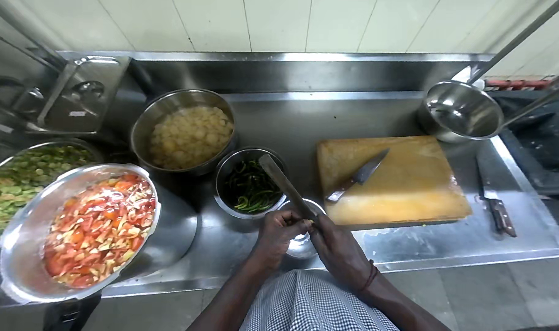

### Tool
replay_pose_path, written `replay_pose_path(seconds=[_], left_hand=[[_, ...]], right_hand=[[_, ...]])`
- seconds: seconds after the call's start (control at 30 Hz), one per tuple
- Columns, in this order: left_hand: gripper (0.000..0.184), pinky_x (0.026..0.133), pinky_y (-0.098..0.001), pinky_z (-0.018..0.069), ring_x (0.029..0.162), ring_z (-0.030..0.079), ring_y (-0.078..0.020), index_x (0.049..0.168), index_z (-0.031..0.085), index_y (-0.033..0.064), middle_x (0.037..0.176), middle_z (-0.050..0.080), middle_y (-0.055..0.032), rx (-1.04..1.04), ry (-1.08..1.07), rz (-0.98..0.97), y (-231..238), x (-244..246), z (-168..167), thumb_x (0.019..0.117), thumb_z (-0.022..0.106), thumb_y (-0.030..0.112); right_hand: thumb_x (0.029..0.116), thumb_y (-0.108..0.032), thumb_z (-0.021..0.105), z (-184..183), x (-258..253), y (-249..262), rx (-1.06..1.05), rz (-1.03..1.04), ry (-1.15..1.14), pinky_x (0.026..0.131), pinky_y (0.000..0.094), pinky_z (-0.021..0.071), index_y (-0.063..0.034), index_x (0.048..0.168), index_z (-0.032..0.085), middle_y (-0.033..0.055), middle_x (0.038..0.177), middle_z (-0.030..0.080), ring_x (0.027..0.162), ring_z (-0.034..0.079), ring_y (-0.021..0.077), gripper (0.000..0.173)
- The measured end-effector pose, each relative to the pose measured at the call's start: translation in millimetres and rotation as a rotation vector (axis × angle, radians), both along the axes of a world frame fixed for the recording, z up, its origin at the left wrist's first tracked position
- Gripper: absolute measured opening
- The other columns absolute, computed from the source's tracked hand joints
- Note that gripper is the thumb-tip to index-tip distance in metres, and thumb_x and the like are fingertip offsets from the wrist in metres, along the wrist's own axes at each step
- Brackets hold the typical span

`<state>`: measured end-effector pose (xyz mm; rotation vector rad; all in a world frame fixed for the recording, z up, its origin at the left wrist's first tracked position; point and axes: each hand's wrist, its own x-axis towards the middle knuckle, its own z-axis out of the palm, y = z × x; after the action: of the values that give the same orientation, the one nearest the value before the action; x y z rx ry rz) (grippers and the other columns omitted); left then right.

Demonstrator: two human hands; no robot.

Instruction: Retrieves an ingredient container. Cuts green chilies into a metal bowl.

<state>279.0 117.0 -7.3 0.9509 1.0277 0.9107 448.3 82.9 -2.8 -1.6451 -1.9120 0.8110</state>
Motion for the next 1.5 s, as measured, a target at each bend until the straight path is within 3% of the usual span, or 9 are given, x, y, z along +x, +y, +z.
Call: replay_pose_path(seconds=[0.3,0.43,0.57,0.73,0.9,1.13,1.3,1.4,1.5], left_hand=[[0.005,0.065,-0.0233,0.0531,0.069,0.062,-0.0117,0.091,0.072,0.0011,0.088,0.072,-0.0112,-0.157,-0.113,0.096,2.9,-2.0,4.2,0.0948,0.068,0.001],[0.010,0.081,-0.0308,0.0585,0.087,0.071,-0.0168,0.103,0.073,-0.0007,0.105,0.075,-0.0144,-0.168,-0.156,0.025,1.3,2.8,5.9,0.0960,0.067,0.003],[0.027,0.084,-0.0323,0.0590,0.091,0.069,-0.0182,0.119,0.069,0.0025,0.109,0.071,-0.0133,-0.147,-0.296,0.004,3.1,-3.5,-1.7,0.0924,0.071,0.003],[0.009,0.081,-0.0372,0.0625,0.081,0.072,-0.0225,0.099,0.071,-0.0039,0.094,0.072,-0.0173,-0.117,-0.255,0.170,-3.3,6.1,-7.4,0.0977,0.063,-0.002],[0.011,0.079,-0.0360,0.0628,0.080,0.073,-0.0211,0.099,0.071,-0.0009,0.092,0.073,-0.0140,-0.101,-0.164,0.255,0.0,1.6,-5.0,0.1002,0.062,0.004],[0.008,0.072,-0.0343,0.0621,0.072,0.070,-0.0193,0.088,0.068,-0.0019,0.083,0.071,-0.0140,-0.158,-0.120,0.118,2.9,-6.0,-3.9,0.0950,0.068,0.001],[0.006,0.078,-0.0330,0.0608,0.080,0.070,-0.0181,0.101,0.069,-0.0015,0.094,0.072,-0.0142,-0.303,-0.301,0.089,4.1,-3.3,-5.6,0.0967,0.065,0.001],[0.019,0.086,-0.0346,0.0598,0.094,0.071,-0.0206,0.114,0.070,0.0011,0.113,0.072,-0.0165,-0.268,-0.428,0.002,2.4,-9.0,-18.2,0.0958,0.066,0.005],[0.012,0.083,-0.0388,0.0618,0.085,0.072,-0.0227,0.106,0.071,-0.0007,0.099,0.072,-0.0171,-0.258,-0.445,0.094,-0.8,-4.8,-21.2,0.0959,0.064,0.000]], right_hand=[[0.1038,-0.026,0.048,-3.2,3.5,-0.9,-0.055,0.085,-0.052,0.053,0.0329,0.0491,-0.0107,0.105,0.062,0.0002,0.065,0.053,0.056,0.055,0.0137,0.021],[0.1043,-0.024,0.049,0.9,0.3,2.4,-0.086,0.095,-0.003,0.055,0.0329,0.0493,-0.0111,0.102,0.062,0.0006,0.067,0.055,0.058,0.056,0.0136,0.018],[0.1054,-0.028,0.049,-1.8,3.6,5.5,-0.080,0.006,0.080,0.053,0.0312,0.0477,-0.0122,0.110,0.065,-0.0011,0.066,0.054,0.055,0.053,0.0110,0.022],[0.1048,-0.029,0.049,-6.6,5.3,8.3,-0.065,-0.032,0.086,0.048,0.0297,0.0432,-0.0137,0.100,0.061,-0.0027,0.061,0.049,0.050,0.049,0.0101,0.020],[0.1057,-0.029,0.047,4.2,10.4,9.1,-0.171,0.073,-0.069,0.055,0.0358,0.0486,-0.0112,0.105,0.059,0.0014,0.066,0.052,0.057,0.055,0.0156,0.022],[0.1055,-0.028,0.047,8.6,11.7,7.9,-0.284,0.158,-0.125,0.061,0.0377,0.0509,-0.0120,0.102,0.061,0.0025,0.071,0.057,0.064,0.059,0.0173,0.021],[0.1058,-0.026,0.048,9.0,5.5,9.5,-0.270,0.159,-0.071,0.064,0.0366,0.0513,-0.0109,0.108,0.065,0.0032,0.073,0.059,0.067,0.060,0.0166,0.023],[0.1048,-0.027,0.049,1.6,6.0,7.2,-0.188,0.103,-0.030,0.057,0.0324,0.0486,-0.0098,0.098,0.065,0.0009,0.067,0.055,0.060,0.056,0.0129,0.025],[0.1047,-0.028,0.049,0.2,7.5,8.3,-0.176,0.054,-0.015,0.057,0.0324,0.0487,-0.0109,0.099,0.063,0.0002,0.068,0.054,0.059,0.055,0.0123,0.023]])
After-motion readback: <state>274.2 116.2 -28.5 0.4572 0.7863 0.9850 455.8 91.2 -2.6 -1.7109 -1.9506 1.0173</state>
